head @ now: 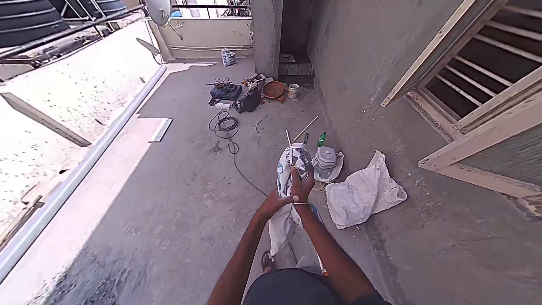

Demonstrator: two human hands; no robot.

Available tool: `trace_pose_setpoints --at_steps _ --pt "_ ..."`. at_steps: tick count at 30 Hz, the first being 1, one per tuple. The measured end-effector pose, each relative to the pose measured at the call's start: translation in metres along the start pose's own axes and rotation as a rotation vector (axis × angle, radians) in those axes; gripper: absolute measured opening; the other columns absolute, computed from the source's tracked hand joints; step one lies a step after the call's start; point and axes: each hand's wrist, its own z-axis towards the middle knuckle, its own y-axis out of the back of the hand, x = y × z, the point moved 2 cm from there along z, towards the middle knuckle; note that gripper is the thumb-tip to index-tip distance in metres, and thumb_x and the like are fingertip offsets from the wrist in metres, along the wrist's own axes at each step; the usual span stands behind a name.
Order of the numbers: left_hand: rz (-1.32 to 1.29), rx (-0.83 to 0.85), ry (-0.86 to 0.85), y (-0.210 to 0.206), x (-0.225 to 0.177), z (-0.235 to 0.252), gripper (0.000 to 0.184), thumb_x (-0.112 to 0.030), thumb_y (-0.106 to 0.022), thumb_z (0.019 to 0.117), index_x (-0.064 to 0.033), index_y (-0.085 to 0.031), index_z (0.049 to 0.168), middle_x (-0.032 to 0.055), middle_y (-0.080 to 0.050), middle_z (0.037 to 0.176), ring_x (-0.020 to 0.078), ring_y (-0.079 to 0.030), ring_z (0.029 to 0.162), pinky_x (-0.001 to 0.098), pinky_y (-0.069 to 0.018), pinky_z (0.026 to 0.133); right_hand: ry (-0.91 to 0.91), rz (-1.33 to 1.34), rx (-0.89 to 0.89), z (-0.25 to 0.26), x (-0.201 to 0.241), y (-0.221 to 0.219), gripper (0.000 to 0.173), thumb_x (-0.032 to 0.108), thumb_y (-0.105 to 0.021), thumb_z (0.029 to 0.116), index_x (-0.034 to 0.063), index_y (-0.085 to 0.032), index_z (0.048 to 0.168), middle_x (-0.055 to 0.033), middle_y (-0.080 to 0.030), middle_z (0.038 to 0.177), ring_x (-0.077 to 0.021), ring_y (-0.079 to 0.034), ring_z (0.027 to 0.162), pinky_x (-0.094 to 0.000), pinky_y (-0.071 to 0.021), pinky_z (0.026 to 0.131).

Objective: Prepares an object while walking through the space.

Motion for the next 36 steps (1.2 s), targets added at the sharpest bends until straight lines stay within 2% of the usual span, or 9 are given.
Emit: trace_pose_setpoints --at_steps 7,10,14,16,20,23,28,33,36 --pt "-0.207 -0.124 0.026 0.048 0.015 0.075 0.086 -0.03 -0.086 0.0777 0.0036 -0.041 0.143 0.011 -0.068 0.119 0.013 -0.068 0.106 0.032 -0.0576 0.095 -0.239 0.266 0.42 0.048 -0.035 -0.07 0.083 0.025 -0.073 0.0836 0.0017 -0.037 0.155 -0.0202 -0.053 0.146 -0.0181 -0.057 0.129 -0.034 -0.0504 0.107" --pt "-0.254 -0.28 0.032 0.069 0.018 0.117 0.069 -0.016 -0.081 0.0829 0.0029 -0.045 0.139 0.0129 -0.069 0.116 0.0163 -0.069 0.103 0.0345 -0.0587 0.093 -0.245 0.361 0.731 0.076 -0.055 -0.095 0.087 0.051 -0.06 0.0932 0.0037 -0.032 0.16 -0.0157 -0.038 0.162 -0.0157 -0.042 0.145 -0.0336 -0.0392 0.118" --pt "-0.134 -0.426 -0.009 0.099 0.018 0.179 0.065 -0.01 -0.083 0.0798 0.0041 -0.051 0.134 0.0132 -0.07 0.118 0.0165 -0.069 0.108 0.0351 -0.0577 0.097 -0.261 0.415 0.94 0.157 -0.084 -0.115 0.067 0.056 -0.039 0.1062 0.0018 -0.052 0.143 -0.0123 -0.06 0.143 -0.0172 -0.057 0.131 -0.0361 -0.0465 0.113" --pt "-0.024 -0.456 0.004 0.111 0.002 0.208 0.07 -0.011 -0.084 0.0769 0.0043 -0.05 0.136 0.0132 -0.068 0.121 0.0152 -0.067 0.111 0.0341 -0.0563 0.099 -0.294 0.341 1.043 0.219 -0.082 -0.127 0.052 0.042 -0.049 0.1041 0.0028 -0.05 0.138 -0.0123 -0.063 0.132 -0.0193 -0.066 0.114 -0.0363 -0.0565 0.097" --pt "0.314 -0.405 0.031 0.116 -0.028 0.271 0.067 -0.019 -0.081 0.078 0.0056 -0.053 0.134 0.0143 -0.066 0.123 0.0135 -0.064 0.114 0.0329 -0.0515 0.102 -0.176 0.098 1.317 0.336 -0.066 -0.153 0.1 0.039 -0.079 0.0855 0.0111 -0.022 0.163 -0.0218 -0.047 0.152 -0.0329 -0.063 0.122 -0.0489 -0.0571 0.094" --pt "0.638 -0.367 -0.011 0.118 -0.037 0.32 0.06 -0.03 -0.075 0.0844 0.0054 -0.062 0.13 0.0211 -0.069 0.121 0.0292 -0.065 0.117 0.0502 -0.0474 0.105 0.001 -0.118 1.52 0.385 -0.064 -0.17 0.075 0.037 -0.073 0.0937 0.0039 -0.044 0.154 -0.0208 -0.058 0.144 -0.0302 -0.06 0.128 -0.0487 -0.0494 0.106" --pt "0.935 -0.417 0.171 0.123 -0.056 0.387 0.046 -0.023 -0.063 0.0937 -0.0173 -0.064 0.139 0.015 -0.072 0.123 0.0375 -0.068 0.114 0.0626 -0.0494 0.095 0.124 -0.663 1.639 0.419 -0.083 -0.187 0.073 0.056 -0.076 0.0893 -0.0006 -0.059 0.131 -0.0209 -0.068 0.119 -0.0315 -0.067 0.109 -0.0502 -0.0508 0.098" --pt "0.981 -0.505 0.199 0.127 -0.055 0.457 0.048 -0.015 -0.061 0.0933 -0.0178 -0.06 0.141 0.0132 -0.074 0.118 0.0383 -0.072 0.102 0.0608 -0.0531 0.087 -0.008 -0.962 1.61 0.425 -0.141 -0.214 0.132 0.066 -0.084 0.0742 0.0093 -0.008 0.167 -0.025 -0.047 0.152 -0.0405 -0.06 0.125 -0.0563 -0.0503 0.103" --pt "0.953 -0.557 0.141 0.142 -0.062 0.51 0.045 -0.013 -0.062 0.0926 -0.0141 -0.062 0.138 0.009 -0.075 0.12 0.0357 -0.072 0.104 0.0602 -0.0532 0.088 -0.072 -0.897 1.468 0.446 -0.176 -0.238 0.119 0.058 -0.084 0.0763 0.0132 -0.02 0.165 -0.0217 -0.06 0.141 -0.0372 -0.062 0.125 -0.0554 -0.0499 0.104"
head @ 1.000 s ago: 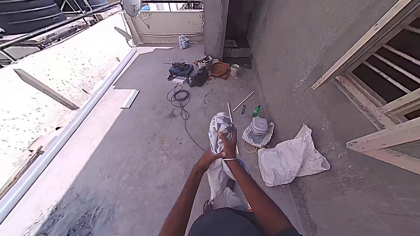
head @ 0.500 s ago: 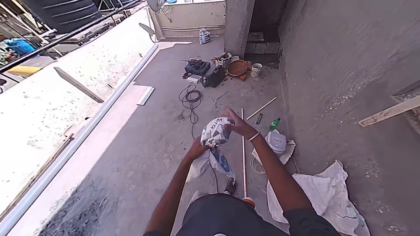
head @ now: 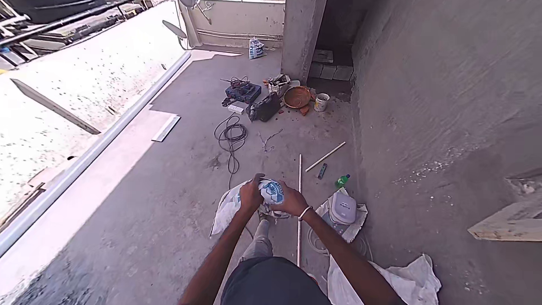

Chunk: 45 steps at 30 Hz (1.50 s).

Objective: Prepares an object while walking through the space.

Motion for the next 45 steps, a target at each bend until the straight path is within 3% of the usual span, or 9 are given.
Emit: trace_pose_setpoints --at_steps 5,8,11,16,20,24,28,33,45 --pt "-0.061 0.036 -0.081 -0.006 -0.013 0.113 0.043 -0.016 -0.067 0.0896 -0.0135 -0.066 0.133 0.0112 -0.072 0.123 0.035 -0.07 0.109 0.0604 -0.0522 0.091 -0.067 0.043 -0.258 0.068 -0.01 0.058 0.091 0.044 -0.082 0.0807 0.0154 -0.042 0.158 -0.0154 -0.066 0.136 -0.0338 -0.066 0.122 -0.0556 -0.0519 0.101" --pt "-0.064 0.307 -0.329 0.011 -0.014 0.19 0.064 -0.02 -0.074 0.0868 -0.0131 -0.054 0.147 0.0112 -0.055 0.149 0.0336 -0.061 0.127 0.0581 -0.0504 0.1 -0.056 -0.023 -0.315 0.1 -0.009 0.112 0.085 0.041 -0.082 0.0807 0.0149 -0.049 0.154 -0.0142 -0.067 0.136 -0.0328 -0.066 0.122 -0.0553 -0.0519 0.101" --pt "-0.149 0.622 -0.591 0.039 -0.005 0.256 0.102 -0.039 -0.085 0.0802 -0.005 -0.031 0.16 0.021 -0.042 0.158 0.036 -0.042 0.145 0.0514 -0.0351 0.119 0.005 -0.103 -0.302 0.127 -0.008 0.161 0.084 0.043 -0.082 0.0808 0.014 -0.052 0.153 -0.0153 -0.066 0.136 -0.0341 -0.064 0.123 -0.0561 -0.0506 0.101" --pt "-0.227 0.618 -0.755 0.065 0.011 0.354 0.113 -0.066 -0.082 0.0683 -0.0104 -0.04 0.158 0.0063 -0.039 0.163 0.0307 -0.021 0.157 0.0553 -0.0159 0.126 0.115 -0.066 -0.352 0.164 -0.006 0.227 0.08 0.042 -0.086 0.0786 0.0134 -0.058 0.148 -0.0146 -0.069 0.131 -0.0337 -0.067 0.118 -0.0572 -0.0523 0.096" --pt "-0.451 0.75 -0.6 0.071 0.008 0.414 0.131 -0.069 -0.083 0.065 -0.0161 -0.017 0.165 0.0074 -0.035 0.164 0.0143 -0.043 0.144 0.0359 -0.0419 0.115 0.228 0.117 -0.511 0.197 -0.026 0.278 0.076 0.03 -0.09 0.0735 0.0082 -0.063 0.141 -0.016 -0.072 0.124 -0.0338 -0.07 0.111 -0.06 -0.0546 0.092" --pt "-0.677 0.754 -0.545 0.047 -0.006 0.466 0.138 -0.074 -0.082 0.0654 -0.0136 -0.006 0.165 0.0078 -0.041 0.159 0.0116 -0.049 0.138 0.0333 -0.0449 0.113 0.282 0.336 -0.595 0.252 -0.048 0.32 0.076 0.022 -0.091 0.0733 0.0061 -0.061 0.141 -0.0145 -0.072 0.123 -0.0256 -0.07 0.112 -0.0513 -0.0553 0.099" --pt "-1.203 0.482 -0.374 0.009 -0.05 0.497 0.115 -0.072 -0.08 0.069 -0.0088 -0.03 0.152 -0.0055 -0.066 0.129 0.0019 -0.065 0.113 0.0253 -0.0554 0.1 0.373 0.707 -0.738 0.321 -0.062 0.357 0.074 0.008 -0.089 0.0721 0.0018 -0.06 0.139 -0.0113 -0.07 0.122 -0.0112 -0.069 0.107 -0.0299 -0.0579 0.095" --pt "-1.508 0.101 -0.159 -0.009 -0.118 0.558 0.097 -0.079 -0.075 0.0655 -0.007 -0.055 0.127 -0.0033 -0.074 0.106 0.0033 -0.07 0.1 0.0252 -0.0585 0.09 0.503 0.942 -0.884 0.4 -0.075 0.414 0.074 0.006 -0.086 0.0699 -0.0011 -0.059 0.138 -0.0087 -0.071 0.122 -0.0067 -0.068 0.108 -0.0247 -0.0583 0.094" --pt "-1.162 0.224 -0.055 -0.049 -0.182 0.714 0.112 -0.066 -0.091 0.0572 0.0 -0.04 0.132 -0.0047 -0.069 0.106 -0.0007 -0.068 0.095 0.0219 -0.0585 0.087 0.269 1.367 -0.968 0.537 -0.127 0.488 0.071 0.017 -0.08 0.077 -0.002 -0.053 0.14 -0.0138 -0.068 0.123 -0.0119 -0.067 0.11 -0.0287 -0.0565 0.096"
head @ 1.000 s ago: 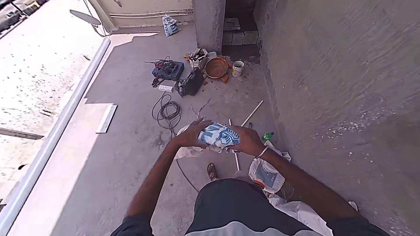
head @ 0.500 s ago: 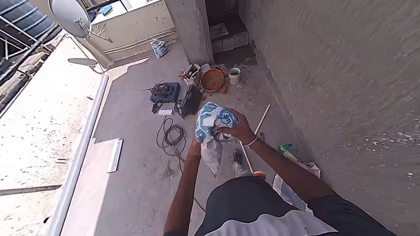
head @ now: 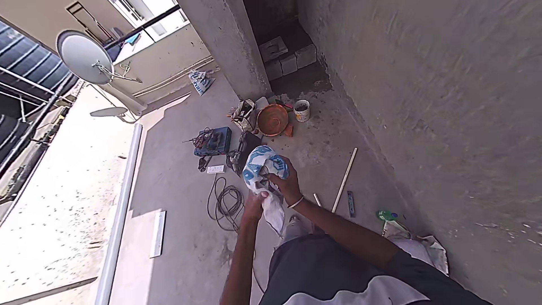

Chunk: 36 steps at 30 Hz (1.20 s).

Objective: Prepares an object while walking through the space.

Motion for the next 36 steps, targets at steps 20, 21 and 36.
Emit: trace_pose_setpoints --at_steps 20,21,36 --pt "-0.057 0.24 0.272 -0.03 0.006 0.382 0.087 -0.029 -0.092 0.0621 0.0026 -0.047 0.13 0.0021 -0.071 0.106 0.0059 -0.069 0.098 0.0268 -0.0585 0.09 -0.2 -0.271 0.458 0.368 -0.004 0.022 0.151 0.049 -0.097 0.0536 0.0008 -0.003 0.162 -0.0177 -0.048 0.15 -0.011 -0.055 0.131 -0.0261 -0.0472 0.11" --pt "-0.091 0.27 0.299 -0.034 0.007 0.392 0.089 -0.031 -0.094 0.0614 0.002 -0.047 0.129 0.0024 -0.071 0.106 0.0066 -0.069 0.098 0.0275 -0.0586 0.09 -0.241 -0.249 0.407 0.374 -0.001 0.021 0.145 0.043 -0.097 0.0538 0.003 -0.008 0.161 -0.0151 -0.051 0.146 -0.0097 -0.058 0.126 -0.0258 -0.0494 0.107" --pt "0.841 0.042 0.142 -0.241 0.067 0.588 0.055 -0.021 -0.062 0.1 0.0073 -0.046 0.145 0.0261 -0.067 0.121 0.0361 -0.066 0.115 0.0516 -0.0502 0.102 -0.263 -0.417 -0.335 0.586 -0.028 0.119 0.068 0.008 -0.075 0.0892 -0.0075 -0.042 0.146 -0.0273 -0.061 0.132 -0.0309 -0.062 0.122 -0.0444 -0.0502 0.106"
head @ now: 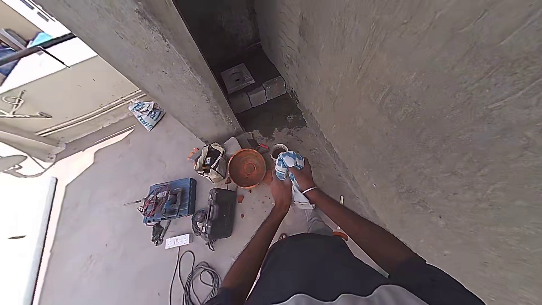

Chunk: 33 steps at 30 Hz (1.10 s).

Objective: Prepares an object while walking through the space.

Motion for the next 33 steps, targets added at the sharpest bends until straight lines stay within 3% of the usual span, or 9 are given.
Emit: trace_pose_setpoints --at_steps 5,11,14,19,22,25,28,30,33 --pt "0.099 -0.053 0.047 -0.053 -0.05 0.045 0.066 -0.026 -0.067 0.0966 0.0037 -0.041 0.15 0.0235 -0.071 0.112 0.0379 -0.07 0.105 0.054 -0.0545 0.093 -0.054 0.159 0.137 0.07 0.018 0.041 0.073 0.001 -0.064 0.0937 -0.0034 -0.027 0.157 -0.0254 -0.047 0.15 -0.0243 -0.052 0.134 -0.0347 -0.0449 0.111" --pt "0.191 -0.021 0.038 -0.113 -0.132 0.093 0.07 -0.028 -0.065 0.096 0.0016 -0.037 0.153 0.0239 -0.067 0.125 0.0382 -0.069 0.11 0.0525 -0.0537 0.096 0.023 0.16 0.259 0.149 0.047 0.112 0.105 0.028 -0.082 0.0818 -0.0007 -0.017 0.16 -0.0213 -0.043 0.154 -0.0189 -0.05 0.137 -0.0311 -0.0442 0.113" --pt "0.309 0.016 -0.024 -0.137 -0.166 0.113 0.069 -0.028 -0.065 0.0955 0.0037 -0.04 0.151 0.0241 -0.061 0.136 0.0372 -0.064 0.121 0.0499 -0.0507 0.103 0.022 0.257 0.146 0.182 0.046 0.13 0.095 0.018 -0.081 0.084 -0.0029 -0.023 0.157 -0.0221 -0.049 0.149 -0.02 -0.054 0.133 -0.0316 -0.0463 0.111" --pt "0.431 0.064 -0.124 -0.175 -0.211 0.152 0.071 -0.033 -0.067 0.0934 0.0025 -0.042 0.15 0.023 -0.06 0.138 0.0364 -0.061 0.126 0.0503 -0.0467 0.107 -0.035 0.458 -0.108 0.236 0.056 0.146 0.057 0.01 -0.067 0.0949 -0.0056 -0.045 0.145 -0.0208 -0.061 0.131 -0.0203 -0.064 0.115 -0.0344 -0.0537 0.099" --pt "0.326 0.153 -0.188 -0.184 -0.223 0.175 0.083 -0.04 -0.07 0.091 0.0064 -0.038 0.152 0.0248 -0.056 0.143 0.0358 -0.056 0.132 0.0482 -0.0428 0.113 0.004 0.479 -0.19 0.269 0.06 0.157 0.049 0.007 -0.067 0.0916 -0.0063 -0.052 0.136 -0.0194 -0.065 0.12 -0.0189 -0.066 0.105 -0.0337 -0.0569 0.092" --pt "0.083 0.418 -0.217 -0.163 -0.231 0.21 0.105 -0.043 -0.083 0.0821 0.0044 -0.026 0.157 0.0272 -0.052 0.146 0.0347 -0.055 0.133 0.0466 -0.0434 0.113 0.022 0.471 -0.179 0.301 0.07 0.168 0.051 0.004 -0.065 0.0905 -0.0062 -0.05 0.138 -0.0197 -0.063 0.122 -0.0184 -0.065 0.105 -0.0333 -0.0567 0.091" --pt "0.033 0.55 -0.322 -0.146 -0.231 0.264 0.122 -0.047 -0.09 0.0738 0.0019 -0.02 0.161 0.0258 -0.022 0.166 0.0342 -0.031 0.152 0.0463 -0.0325 0.122 0.025 0.478 -0.102 0.332 0.086 0.161 0.049 0.008 -0.061 0.0915 -0.0062 -0.049 0.137 -0.0179 -0.063 0.118 -0.0161 -0.065 0.101 -0.0317 -0.0569 0.088" --pt "-0.058 0.624 -0.337 -0.151 -0.225 0.295 0.115 -0.043 -0.091 0.0721 -0.0009 -0.028 0.159 0.0176 -0.039 0.16 0.0224 -0.042 0.145 0.0391 -0.037 0.12 0.047 0.466 -0.051 0.35 0.098 0.152 0.051 0.011 -0.063 0.088 -0.0066 -0.051 0.134 -0.0158 -0.065 0.114 -0.0143 -0.066 0.1 -0.031 -0.0577 0.088" --pt "-0.422 0.784 -0.223 -0.165 -0.229 0.329 0.08 -0.017 -0.089 0.0751 -0.0002 -0.047 0.141 0.0067 -0.065 0.128 0.0078 -0.063 0.117 0.028 -0.0512 0.104 0.103 0.41 0.004 0.389 0.114 0.143 0.058 0.014 -0.069 0.079 -0.0061 -0.053 0.131 -0.0106 -0.067 0.111 -0.0108 -0.068 0.098 -0.0288 -0.0591 0.087"
